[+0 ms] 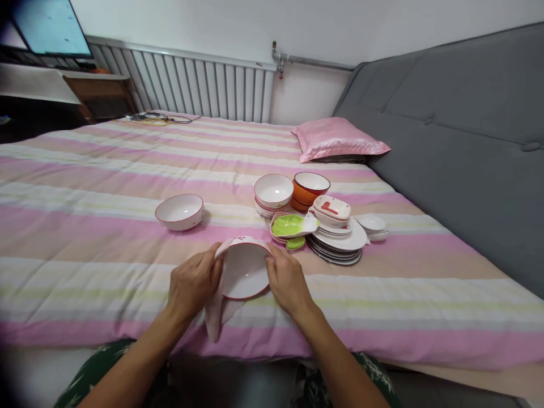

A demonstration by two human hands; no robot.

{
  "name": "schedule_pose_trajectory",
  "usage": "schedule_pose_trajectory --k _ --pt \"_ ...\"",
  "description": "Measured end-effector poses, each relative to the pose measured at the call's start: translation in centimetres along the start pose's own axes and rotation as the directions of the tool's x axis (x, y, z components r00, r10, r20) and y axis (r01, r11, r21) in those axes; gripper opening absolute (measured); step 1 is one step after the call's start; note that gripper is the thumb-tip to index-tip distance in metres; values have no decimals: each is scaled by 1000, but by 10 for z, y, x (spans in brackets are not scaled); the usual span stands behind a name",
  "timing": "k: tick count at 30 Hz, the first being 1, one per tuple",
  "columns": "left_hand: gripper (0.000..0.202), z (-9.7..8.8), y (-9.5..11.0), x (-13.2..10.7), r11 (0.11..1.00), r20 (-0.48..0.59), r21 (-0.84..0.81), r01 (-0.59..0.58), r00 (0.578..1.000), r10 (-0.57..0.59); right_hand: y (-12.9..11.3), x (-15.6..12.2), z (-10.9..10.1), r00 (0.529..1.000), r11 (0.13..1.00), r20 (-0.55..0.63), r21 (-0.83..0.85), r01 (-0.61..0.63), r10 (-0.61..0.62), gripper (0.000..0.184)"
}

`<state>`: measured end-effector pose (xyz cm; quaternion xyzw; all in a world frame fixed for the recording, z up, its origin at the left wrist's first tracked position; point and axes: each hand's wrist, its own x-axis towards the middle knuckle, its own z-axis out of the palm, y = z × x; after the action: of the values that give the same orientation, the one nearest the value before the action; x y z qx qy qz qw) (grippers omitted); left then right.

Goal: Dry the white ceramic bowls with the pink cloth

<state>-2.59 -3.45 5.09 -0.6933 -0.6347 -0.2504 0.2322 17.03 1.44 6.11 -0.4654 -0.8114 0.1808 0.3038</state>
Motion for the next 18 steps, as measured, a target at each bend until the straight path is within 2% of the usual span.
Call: schedule_pose_trajectory --k 2,5,10,14,18 --pt "32 2 -1 0 999 20 -1 45 999 -45 0 0 8 999 1000 -30 14 -20 21 39" --pt "31 4 1 1 991 118 -32 128 985 -124 -2 0 14 996 995 -12 -35 -90 90 42" --pt "32 3 6 2 968 288 -41 247 931 -225 -9 -2 11 973 962 72 -182 -203 219 42" --pt "31 1 9 3 955 360 -39 293 896 -260 -10 -2 6 936 920 131 -270 -283 326 40" --pt "31 0 12 3 954 398 -26 300 878 -265 -4 -1 4 915 926 195 -213 -312 353 34"
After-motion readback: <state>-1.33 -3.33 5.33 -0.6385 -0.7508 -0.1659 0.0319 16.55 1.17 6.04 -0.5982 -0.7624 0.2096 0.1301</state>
